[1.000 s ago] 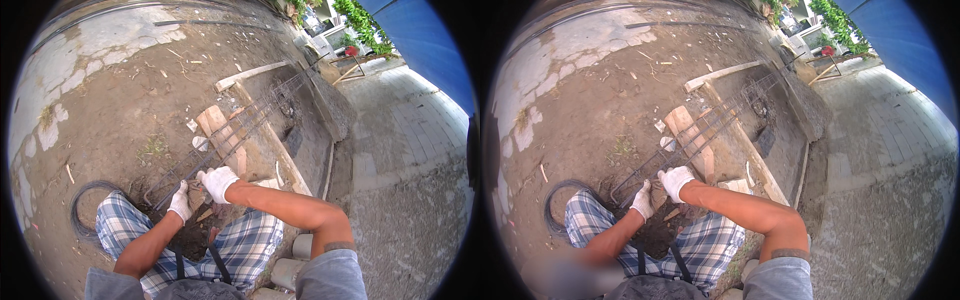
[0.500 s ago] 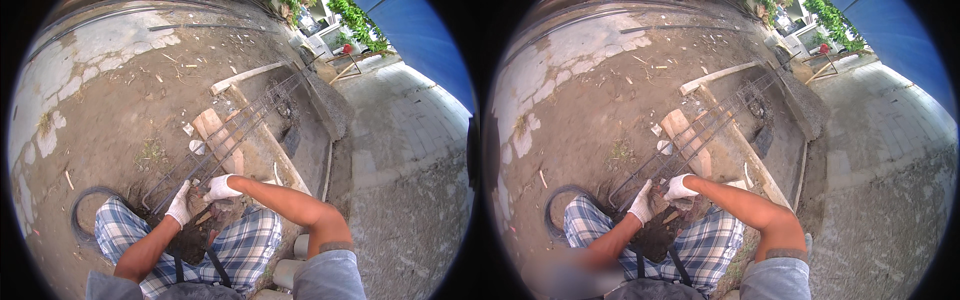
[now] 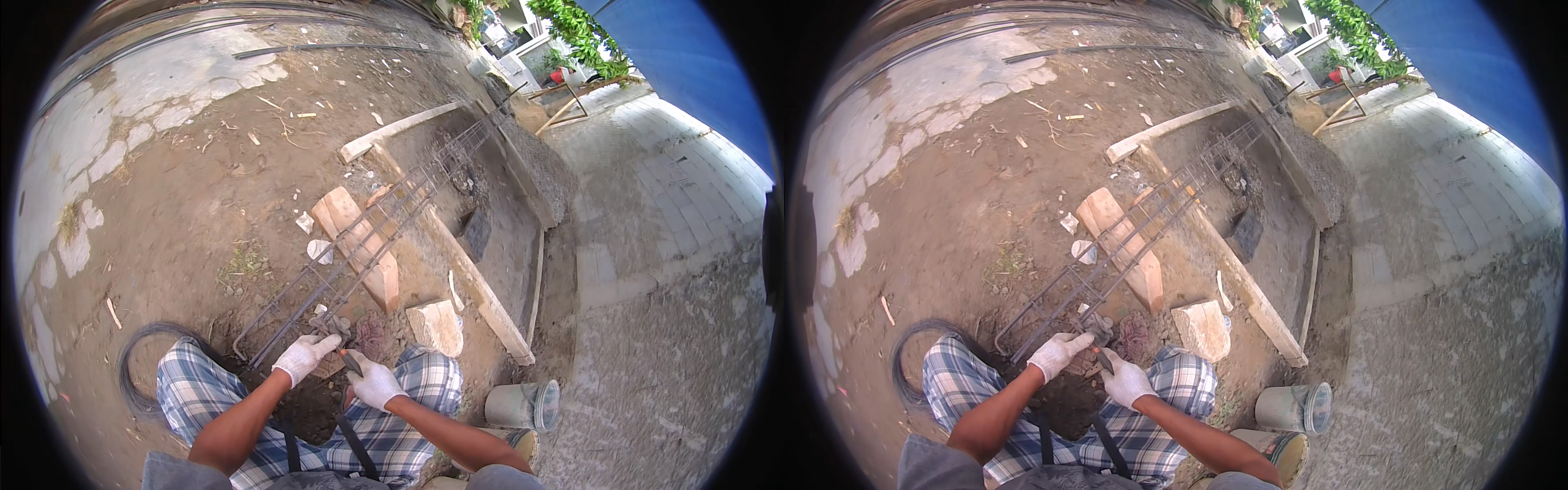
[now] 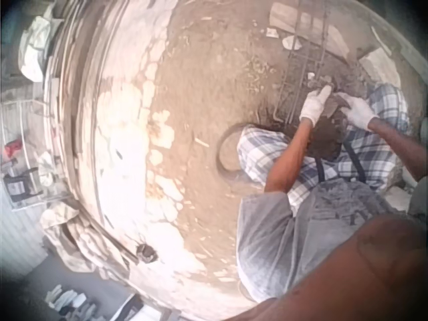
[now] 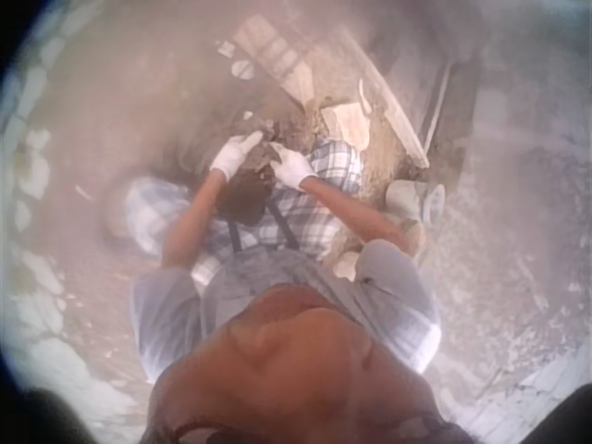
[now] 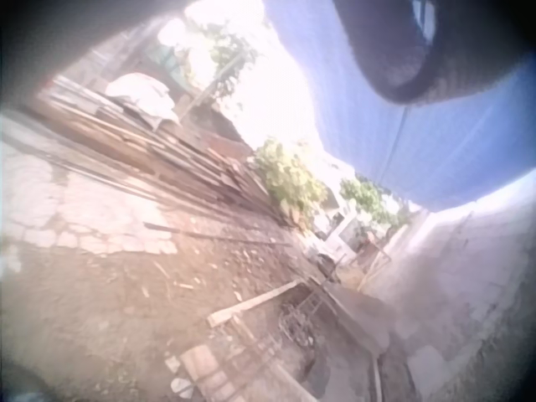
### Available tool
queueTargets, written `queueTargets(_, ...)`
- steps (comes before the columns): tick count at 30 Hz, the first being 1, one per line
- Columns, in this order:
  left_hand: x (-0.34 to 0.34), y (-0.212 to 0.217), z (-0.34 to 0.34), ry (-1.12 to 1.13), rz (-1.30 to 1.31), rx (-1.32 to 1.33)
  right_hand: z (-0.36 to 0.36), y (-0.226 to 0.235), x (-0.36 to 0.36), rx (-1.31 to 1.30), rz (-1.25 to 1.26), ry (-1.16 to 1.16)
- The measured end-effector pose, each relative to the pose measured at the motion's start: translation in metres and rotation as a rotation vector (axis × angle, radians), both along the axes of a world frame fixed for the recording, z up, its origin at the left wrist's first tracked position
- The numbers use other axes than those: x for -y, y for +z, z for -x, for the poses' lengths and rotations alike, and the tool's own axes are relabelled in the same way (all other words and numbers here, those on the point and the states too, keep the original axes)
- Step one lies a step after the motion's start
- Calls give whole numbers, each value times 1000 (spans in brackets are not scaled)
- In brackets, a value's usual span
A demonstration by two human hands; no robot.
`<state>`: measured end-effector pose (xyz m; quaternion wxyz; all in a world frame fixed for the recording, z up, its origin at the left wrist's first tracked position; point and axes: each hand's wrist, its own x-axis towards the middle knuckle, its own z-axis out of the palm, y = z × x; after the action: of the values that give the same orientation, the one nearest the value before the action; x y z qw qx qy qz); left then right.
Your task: The person picks up a pre-fabricated rebar cage and places it into a rectangular wooden formwork. They then use a wire tying tool to secure the intersections of the rebar grid with wire, working systematically along the length of the cage.
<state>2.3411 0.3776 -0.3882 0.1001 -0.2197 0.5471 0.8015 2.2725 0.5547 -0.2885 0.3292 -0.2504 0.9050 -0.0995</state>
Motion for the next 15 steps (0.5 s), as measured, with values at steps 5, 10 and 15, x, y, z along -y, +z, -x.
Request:
queueTargets(5, 9, 10, 0, -121, 261, 70, 6, 25, 15, -100, -127, 142)
queueTargets(10, 46, 27, -8, -34, -289, -76, 41, 45, 38, -663, -241, 706)
queueTargets(15, 104, 4, -19, 491, -484, -221, 93, 70, 31, -182, -369, 525)
